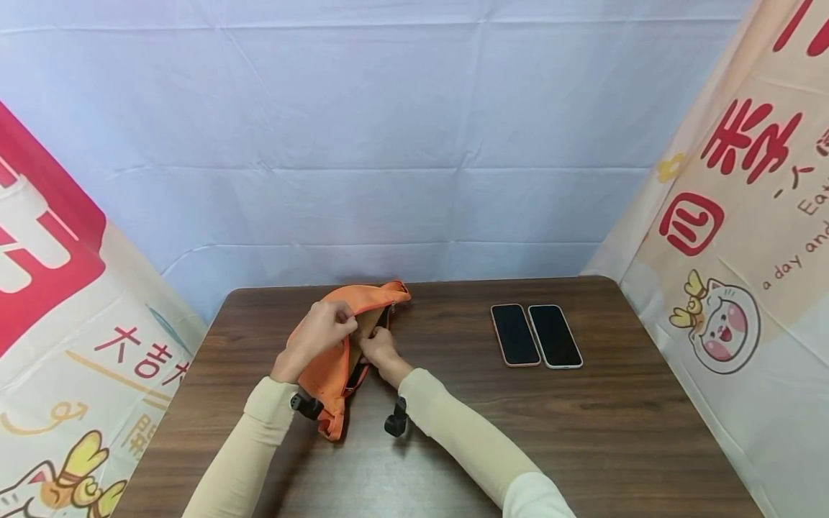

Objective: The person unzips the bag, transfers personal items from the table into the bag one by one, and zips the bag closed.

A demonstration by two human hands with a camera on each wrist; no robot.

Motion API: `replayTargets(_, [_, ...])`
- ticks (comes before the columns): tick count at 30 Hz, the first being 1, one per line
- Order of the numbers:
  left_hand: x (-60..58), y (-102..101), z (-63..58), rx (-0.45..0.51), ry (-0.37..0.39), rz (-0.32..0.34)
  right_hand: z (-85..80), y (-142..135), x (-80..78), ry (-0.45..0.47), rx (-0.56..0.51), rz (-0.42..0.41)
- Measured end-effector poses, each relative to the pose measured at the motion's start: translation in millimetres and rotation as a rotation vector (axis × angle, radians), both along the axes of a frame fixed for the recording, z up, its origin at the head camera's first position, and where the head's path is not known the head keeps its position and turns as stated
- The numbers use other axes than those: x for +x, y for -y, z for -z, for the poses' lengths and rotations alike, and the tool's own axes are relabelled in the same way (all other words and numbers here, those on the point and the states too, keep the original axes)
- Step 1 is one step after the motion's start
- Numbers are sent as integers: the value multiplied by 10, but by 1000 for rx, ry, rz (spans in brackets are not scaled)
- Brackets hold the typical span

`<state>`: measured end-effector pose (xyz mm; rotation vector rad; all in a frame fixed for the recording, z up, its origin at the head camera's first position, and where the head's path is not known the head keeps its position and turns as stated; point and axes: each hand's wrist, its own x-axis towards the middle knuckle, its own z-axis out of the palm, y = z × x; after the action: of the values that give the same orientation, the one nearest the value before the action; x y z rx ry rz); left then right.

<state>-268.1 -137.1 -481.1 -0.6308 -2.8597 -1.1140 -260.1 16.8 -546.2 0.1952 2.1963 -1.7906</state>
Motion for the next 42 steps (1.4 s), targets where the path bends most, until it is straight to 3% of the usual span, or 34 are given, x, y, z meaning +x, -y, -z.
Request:
replayTargets(9, [10,13,-8,27,41,2,-22,-18,16,-11,1,3])
replayTargets(19, [13,1,9,-24,-9,-29,4,-48,26,-46,-3,20])
replayTargets(42, [8,20,28,8,22,-7,-12,-145,4,-65,-14,61])
